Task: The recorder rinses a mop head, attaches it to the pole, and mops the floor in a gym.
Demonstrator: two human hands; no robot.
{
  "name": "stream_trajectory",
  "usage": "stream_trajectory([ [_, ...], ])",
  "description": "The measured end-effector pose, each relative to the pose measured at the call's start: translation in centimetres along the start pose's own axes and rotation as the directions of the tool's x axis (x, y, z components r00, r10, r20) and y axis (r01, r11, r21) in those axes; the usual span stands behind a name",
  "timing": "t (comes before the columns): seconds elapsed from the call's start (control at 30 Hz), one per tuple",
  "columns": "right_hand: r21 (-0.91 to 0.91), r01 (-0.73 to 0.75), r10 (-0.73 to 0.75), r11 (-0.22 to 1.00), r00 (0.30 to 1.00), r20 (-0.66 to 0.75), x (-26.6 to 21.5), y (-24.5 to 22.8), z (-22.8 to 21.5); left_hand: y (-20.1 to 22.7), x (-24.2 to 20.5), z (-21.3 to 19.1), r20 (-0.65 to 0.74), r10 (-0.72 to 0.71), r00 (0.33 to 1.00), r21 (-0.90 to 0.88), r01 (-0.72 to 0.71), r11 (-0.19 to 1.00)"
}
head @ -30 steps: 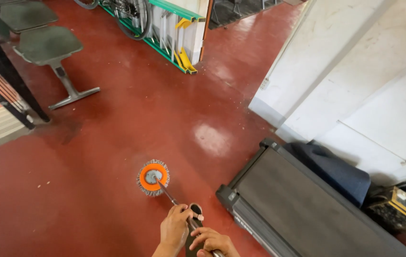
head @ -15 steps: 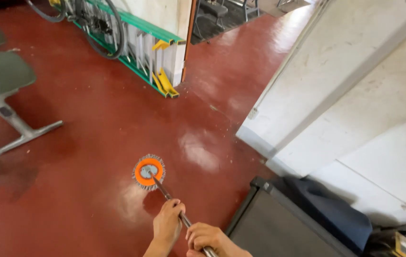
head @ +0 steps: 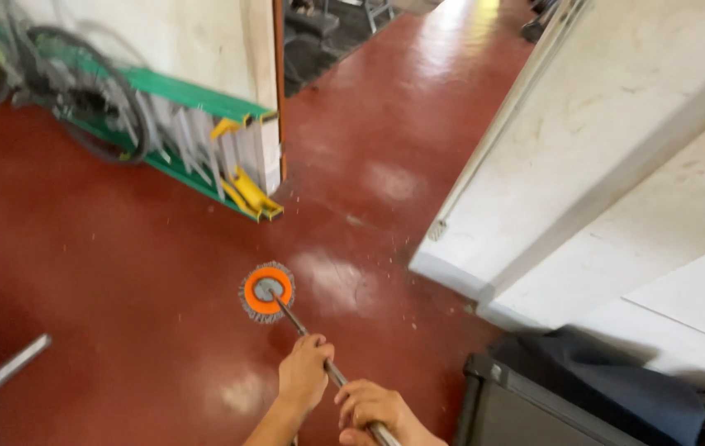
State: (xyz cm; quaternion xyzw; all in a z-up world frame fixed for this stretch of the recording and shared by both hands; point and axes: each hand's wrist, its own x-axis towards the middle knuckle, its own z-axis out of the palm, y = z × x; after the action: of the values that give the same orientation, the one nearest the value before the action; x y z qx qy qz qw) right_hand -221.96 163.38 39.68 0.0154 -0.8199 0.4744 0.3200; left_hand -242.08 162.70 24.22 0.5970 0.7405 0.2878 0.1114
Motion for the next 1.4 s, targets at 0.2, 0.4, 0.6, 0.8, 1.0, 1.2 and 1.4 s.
stream_trajectory([
  [0.2,0.004,-0.127,0.125,0.992,0.964,-0.233,8.5,8.1,-2.5,-4.5,14.1,-1.3,-0.009,0.132,0.991,0.030,-0.132,0.991],
  [0.4,-0.084,-0.076,0.056,0.994,0.975,-0.214,17.1,14.8,-9.9,-6.2,28.0,-0.2,-0.003,0.166,0.986,-0.004,-0.166,0.986],
  [0.6,-0.104,-0.004,-0.020,0.995,0.972,-0.235,24.3,25.0,-20.1,-6.8,44.6,2.9,0.046,0.182,0.982,0.056,-0.185,0.981],
  [0.8,-0.122,-0.038,0.020,0.992,0.990,-0.142,31.0,33.3,-32.8,-5.9,60.3,5.6,-0.023,0.184,0.983,0.095,-0.181,0.979],
  [1.0,-0.074,-0.055,0.041,0.996,0.984,-0.171,35.5,41.5,-40.8,-6.0,72.3,7.6,-0.059,0.152,0.987,0.070,-0.148,0.986],
  [1.2,-0.005,-0.094,0.090,0.996,0.967,-0.237,40.0,50.7,-47.0,-8.9,84.1,11.7,0.060,0.135,0.989,0.067,-0.139,0.988],
  [1.4,-0.042,-0.128,0.115,0.991,0.966,-0.233,48.9,61.7,-54.3,-14.6,100.2,14.7,0.123,0.216,0.969,0.096,-0.228,0.969],
])
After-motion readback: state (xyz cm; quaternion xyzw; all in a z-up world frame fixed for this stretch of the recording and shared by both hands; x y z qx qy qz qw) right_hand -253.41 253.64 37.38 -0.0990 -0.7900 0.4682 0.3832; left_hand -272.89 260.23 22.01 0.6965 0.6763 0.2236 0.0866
